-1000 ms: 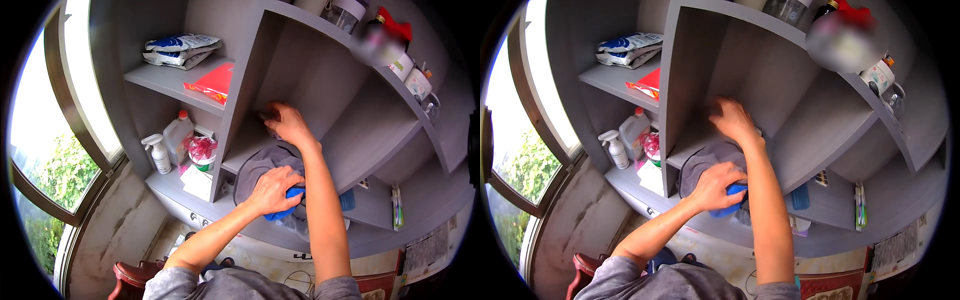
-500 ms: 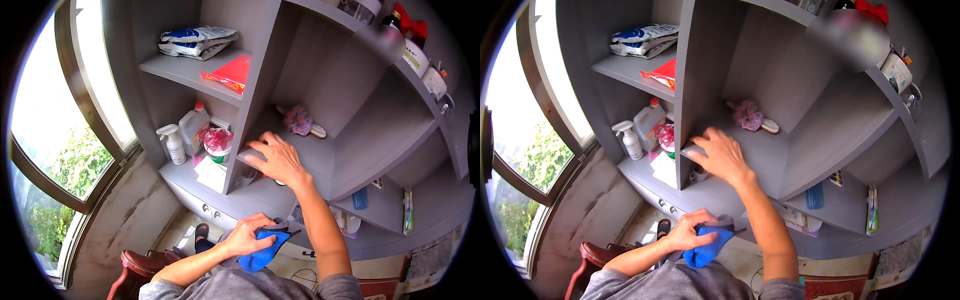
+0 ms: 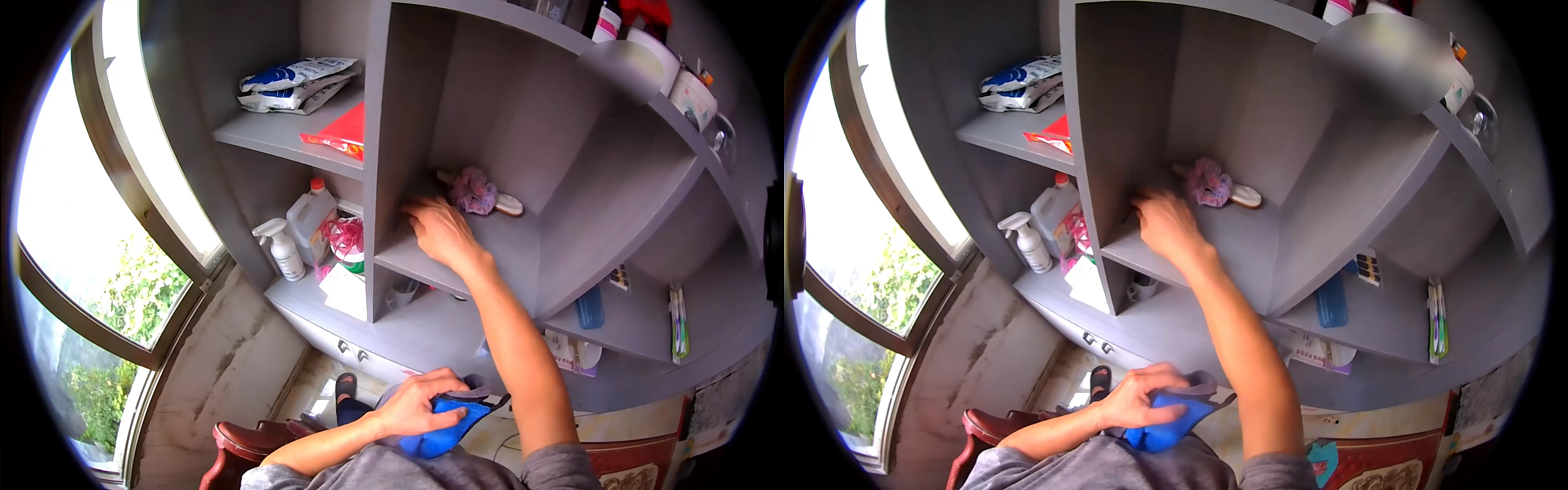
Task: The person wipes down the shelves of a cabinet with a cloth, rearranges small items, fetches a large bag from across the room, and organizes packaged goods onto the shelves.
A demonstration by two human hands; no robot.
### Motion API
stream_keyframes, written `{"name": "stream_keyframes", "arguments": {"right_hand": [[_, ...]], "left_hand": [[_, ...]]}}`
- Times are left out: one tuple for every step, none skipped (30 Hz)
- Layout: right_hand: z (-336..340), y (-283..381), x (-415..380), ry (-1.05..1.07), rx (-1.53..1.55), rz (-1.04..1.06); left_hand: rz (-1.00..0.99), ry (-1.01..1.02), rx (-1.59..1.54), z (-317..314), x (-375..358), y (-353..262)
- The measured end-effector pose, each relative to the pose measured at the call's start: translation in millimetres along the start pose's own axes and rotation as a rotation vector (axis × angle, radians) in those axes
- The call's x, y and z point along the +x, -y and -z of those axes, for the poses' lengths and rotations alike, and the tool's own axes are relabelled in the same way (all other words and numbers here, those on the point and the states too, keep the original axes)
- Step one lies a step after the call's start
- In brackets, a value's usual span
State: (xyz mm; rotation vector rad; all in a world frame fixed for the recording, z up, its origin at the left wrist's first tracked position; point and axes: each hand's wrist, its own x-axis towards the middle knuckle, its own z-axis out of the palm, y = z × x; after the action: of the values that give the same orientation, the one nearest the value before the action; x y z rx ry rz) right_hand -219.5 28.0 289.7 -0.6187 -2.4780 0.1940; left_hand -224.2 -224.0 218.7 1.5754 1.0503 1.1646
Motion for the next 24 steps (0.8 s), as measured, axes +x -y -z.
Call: {"name": "stream_keyframes", "arguments": {"right_hand": [[-0.1,-4.9,0.1,0.037,-0.014,-0.005],[0.8,-10.2,-0.4,0.075,-0.032,-0.008],[6.2,-9.6,-0.2,0.114,-0.053,-0.009],[8.0,-5.8,-3.2,0.092,-0.113,-0.003],[11.4,-4.4,-4.5,0.112,-0.136,0.006],[13.8,-2.5,-5.4,0.132,-0.155,0.016],[15.1,-0.4,-6.4,0.151,-0.171,0.026],[16.4,0.6,-7.6,0.188,-0.174,0.013],[18.5,0.5,-9.5,0.223,-0.177,0.0],[20.3,-0.1,-10.9,0.26,-0.183,-0.012],[21.4,-0.1,-12.6,0.229,-0.102,-0.032],[22.2,0.0,-14.9,0.199,-0.022,-0.051],[23.2,-0.6,-15.7,0.17,0.059,-0.069],[18.1,-5.6,-14.2,0.15,0.055,-0.029],[12.3,-8.3,-10.2,0.128,0.052,0.009],[8.4,-11.2,-7.6,0.103,0.051,0.046],[7.7,-16.7,-6.8,0.167,0.02,0.014],[19.3,-11.1,-3.6,0.232,-0.013,-0.018],[27.3,-7.9,-2.1,0.299,-0.047,-0.051],[28.8,-6.6,-4.6,0.282,-0.063,-0.053],[28.7,-5.0,-10.1,0.267,-0.08,-0.056],[27.6,-4.4,-15.7,0.254,-0.098,-0.055],[26.0,-4.5,-22.6,0.221,-0.118,-0.037],[24.7,-4.7,-30.2,0.185,-0.135,-0.015]], "left_hand": [[-0.013,0.012,0.004,0.3,-0.3,-2.4],[-0.016,0.013,0.0,1.3,-2.1,-3.8],[-0.023,0.012,-0.005,1.8,-3.0,-4.6],[-0.034,0.008,-0.011,2.3,-2.5,-5.0],[-0.044,-0.022,-0.026,3.8,-1.7,-5.7],[-0.051,-0.053,-0.039,6.9,-1.7,-6.8],[-0.055,-0.085,-0.05,10.5,-2.0,-8.3],[-0.111,-0.123,-0.02,16.0,-1.2,-9.3],[-0.126,-0.178,0.005,22.6,-0.1,-14.6],[-0.149,-0.232,0.009,30.7,0.3,-19.7],[-0.177,-0.288,0.014,39.1,0.7,-24.0],[-0.184,-0.361,0.011,45.9,1.2,-27.2],[-0.163,-0.452,-0.082,47.2,2.4,-26.8],[-0.137,-0.502,-0.12,47.2,4.9,-27.9],[-0.11,-0.551,-0.156,47.1,7.7,-29.1],[-0.113,-0.571,-0.137,45.2,10.9,-27.4],[-0.104,-0.569,-0.143,42.7,12.2,-27.2],[-0.12,-0.549,-0.117,41.4,12.9,-24.7],[-0.135,-0.529,-0.093,40.7,13.4,-21.4],[-0.13,-0.507,-0.091,41.0,12.8,-19.3],[-0.136,-0.524,-0.081,41.6,13.5,-19.7],[-0.143,-0.544,-0.071,42.8,15.3,-21.7],[-0.152,-0.566,-0.06,45.0,17.5,-24.5],[-0.175,-0.601,0.038,49.8,21.3,-28.7]]}}
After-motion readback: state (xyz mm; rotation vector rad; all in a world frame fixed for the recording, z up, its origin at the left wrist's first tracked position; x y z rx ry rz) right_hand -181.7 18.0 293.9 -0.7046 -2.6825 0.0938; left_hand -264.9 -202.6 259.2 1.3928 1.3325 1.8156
